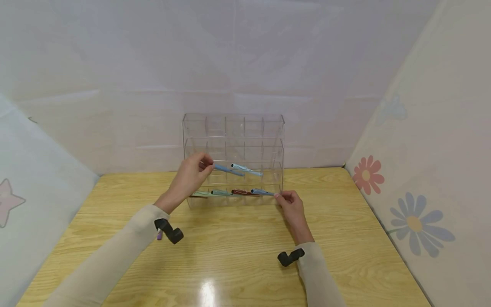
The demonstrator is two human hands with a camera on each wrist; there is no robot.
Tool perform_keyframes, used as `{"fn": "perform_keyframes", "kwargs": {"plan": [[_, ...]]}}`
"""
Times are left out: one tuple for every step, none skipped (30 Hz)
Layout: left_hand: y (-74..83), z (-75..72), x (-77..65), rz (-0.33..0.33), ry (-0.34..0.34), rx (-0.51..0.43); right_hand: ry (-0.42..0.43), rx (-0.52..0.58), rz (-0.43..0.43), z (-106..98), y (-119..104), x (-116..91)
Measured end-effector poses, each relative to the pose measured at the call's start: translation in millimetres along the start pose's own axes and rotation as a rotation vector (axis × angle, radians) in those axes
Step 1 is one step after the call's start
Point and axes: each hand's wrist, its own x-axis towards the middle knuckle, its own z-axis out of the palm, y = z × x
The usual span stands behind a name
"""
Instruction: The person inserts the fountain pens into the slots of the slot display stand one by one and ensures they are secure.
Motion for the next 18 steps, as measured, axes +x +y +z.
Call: {"fn": "perform_keyframes", "kwargs": {"plan": [[0.2,0.0,-0.2,0.002,-0.002,-0.003,-0.003,0.002,0.005,-0.3,-0.1,0.4],[0.8,-0.3,-0.6,0.004,-0.005,-0.005,-0.008,0.004,0.011,-0.5,-0.2,0.8],[1.1,-0.4,-0.9,0.004,-0.007,-0.006,-0.013,0.005,0.018,-0.8,-0.3,1.3],[1.2,-0.5,-1.1,0.004,-0.01,-0.007,-0.017,0.006,0.024,-0.9,-0.4,1.9],[1.5,-0.7,-1.2,0.006,-0.013,-0.007,-0.019,0.009,0.028,-1.1,-0.1,2.5],[1.4,-0.7,-1.2,0.006,-0.014,-0.008,-0.02,0.011,0.032,-1.1,-0.3,2.7],[1.4,-0.8,-1.2,0.007,-0.015,-0.01,-0.022,0.01,0.034,-1.1,-0.3,2.5],[1.2,-0.9,-1.1,0.008,-0.014,-0.009,-0.021,0.01,0.034,-1.0,-0.3,2.4],[1.0,-1.0,-1.0,0.009,-0.014,-0.008,-0.019,0.008,0.031,-0.9,-0.4,2.0],[0.7,-0.9,-1.0,0.013,-0.013,-0.006,-0.015,0.008,0.027,-0.6,-0.6,1.4],[0.5,-0.9,-1.0,0.015,-0.011,-0.005,-0.012,0.006,0.02,-0.4,-0.8,0.7],[0.4,-0.8,-1.0,0.017,-0.01,-0.005,-0.01,0.003,0.015,0.1,-1.5,-0.4],[0.1,-0.7,-1.0,0.019,-0.008,-0.006,-0.008,0.001,0.008,0.4,-1.8,-1.1],[-0.1,-0.7,-1.0,0.021,-0.007,-0.006,-0.005,0.0,0.0,0.8,-1.7,-1.1],[-0.2,-0.6,-1.1,0.021,-0.006,-0.007,-0.003,-0.002,-0.005,1.1,-1.6,-1.2],[-0.4,-0.6,-1.3,0.019,-0.005,-0.01,0.0,-0.001,-0.006,1.4,-1.7,-1.3],[-0.6,-0.6,-1.5,0.016,-0.005,-0.015,0.0,-0.002,-0.007,1.6,-1.6,-1.2],[-0.8,-0.7,-1.7,0.013,-0.005,-0.019,0.0,-0.004,-0.006,1.8,-1.6,-0.9]]}}
